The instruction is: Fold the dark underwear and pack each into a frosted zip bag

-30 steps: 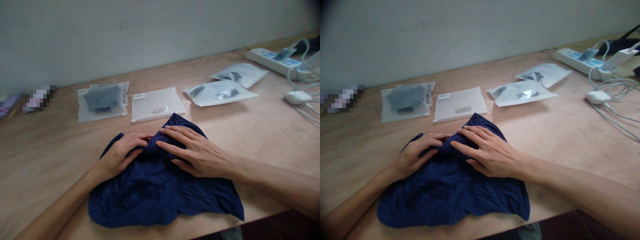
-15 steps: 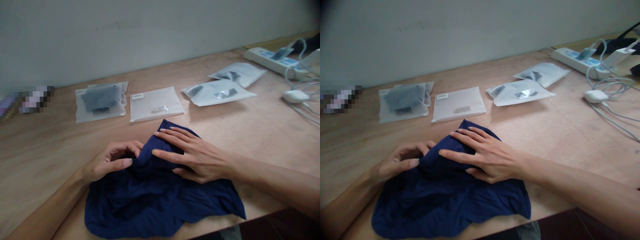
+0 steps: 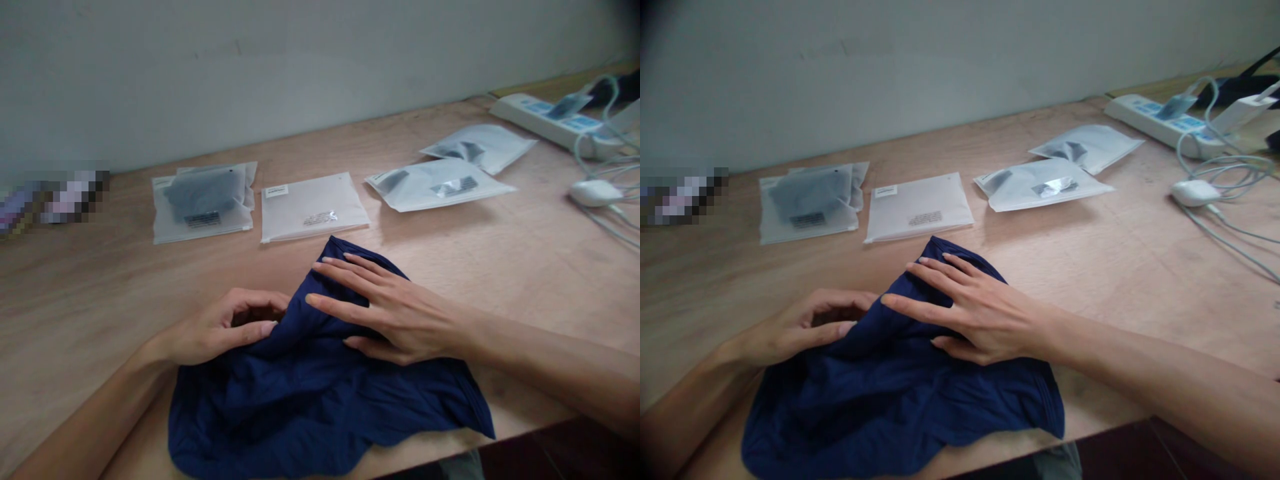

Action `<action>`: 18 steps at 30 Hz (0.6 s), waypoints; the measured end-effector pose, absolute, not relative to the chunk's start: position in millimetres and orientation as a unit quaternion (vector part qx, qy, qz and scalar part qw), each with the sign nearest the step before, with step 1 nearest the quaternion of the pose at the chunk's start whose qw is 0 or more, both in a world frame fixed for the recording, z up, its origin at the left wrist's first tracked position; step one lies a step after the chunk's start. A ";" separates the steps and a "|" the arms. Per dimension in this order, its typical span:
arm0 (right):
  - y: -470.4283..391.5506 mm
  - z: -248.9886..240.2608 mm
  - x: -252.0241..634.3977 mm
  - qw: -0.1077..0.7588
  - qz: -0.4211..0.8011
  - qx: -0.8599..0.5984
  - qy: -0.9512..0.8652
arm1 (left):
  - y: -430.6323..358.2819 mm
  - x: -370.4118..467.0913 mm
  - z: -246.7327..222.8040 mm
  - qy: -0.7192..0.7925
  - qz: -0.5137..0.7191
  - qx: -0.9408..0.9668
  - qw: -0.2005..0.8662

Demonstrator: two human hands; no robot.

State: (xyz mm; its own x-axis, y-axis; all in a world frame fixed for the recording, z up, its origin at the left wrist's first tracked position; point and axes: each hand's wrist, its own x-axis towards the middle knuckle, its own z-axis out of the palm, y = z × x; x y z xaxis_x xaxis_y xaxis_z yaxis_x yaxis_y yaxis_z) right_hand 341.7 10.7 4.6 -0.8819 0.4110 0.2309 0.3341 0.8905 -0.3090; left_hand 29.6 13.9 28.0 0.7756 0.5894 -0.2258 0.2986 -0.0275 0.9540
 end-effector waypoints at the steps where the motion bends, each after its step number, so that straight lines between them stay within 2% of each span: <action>1: 11.0 4.8 341.7 0.142 0.130 -0.194 -0.962 | 15.0 29.2 28.7 0.304 0.118 0.709 0.626; 6: 9.6 4.8 341.5 0.123 0.107 -0.213 -0.963 | 16.8 29.9 23.4 0.330 0.182 0.742 0.554; 8: 7.0 3.4 340.9 0.120 0.077 -0.262 -0.955 | 13.9 32.2 16.2 0.404 0.236 0.749 0.468; 11: 2.7 0.7 339.7 0.124 0.029 -0.356 -0.926 | 6.6 37.5 5.6 0.529 0.289 0.752 0.266; 14: 1.7 -0.8 339.5 0.124 0.009 -0.409 -0.904 | -1.0 42.8 1.6 0.545 0.275 0.787 0.083; 16: 4.2 -0.9 340.6 0.125 0.011 -0.407 -0.905 | -3.9 45.0 2.5 0.487 0.229 0.842 0.037; 18: 8.1 -0.5 342.2 0.125 0.022 -0.367 -0.922 | -4.5 45.8 4.0 0.409 0.156 0.898 0.039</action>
State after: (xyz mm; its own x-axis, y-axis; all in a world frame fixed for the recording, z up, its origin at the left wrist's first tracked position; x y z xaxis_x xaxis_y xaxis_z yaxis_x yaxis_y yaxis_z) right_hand 342.2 8.1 -0.5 -0.6996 0.6820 0.2133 0.6708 0.7297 -0.1329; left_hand 45.8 -4.5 4.0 0.6174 0.7464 0.2483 0.7223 -0.6630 0.1970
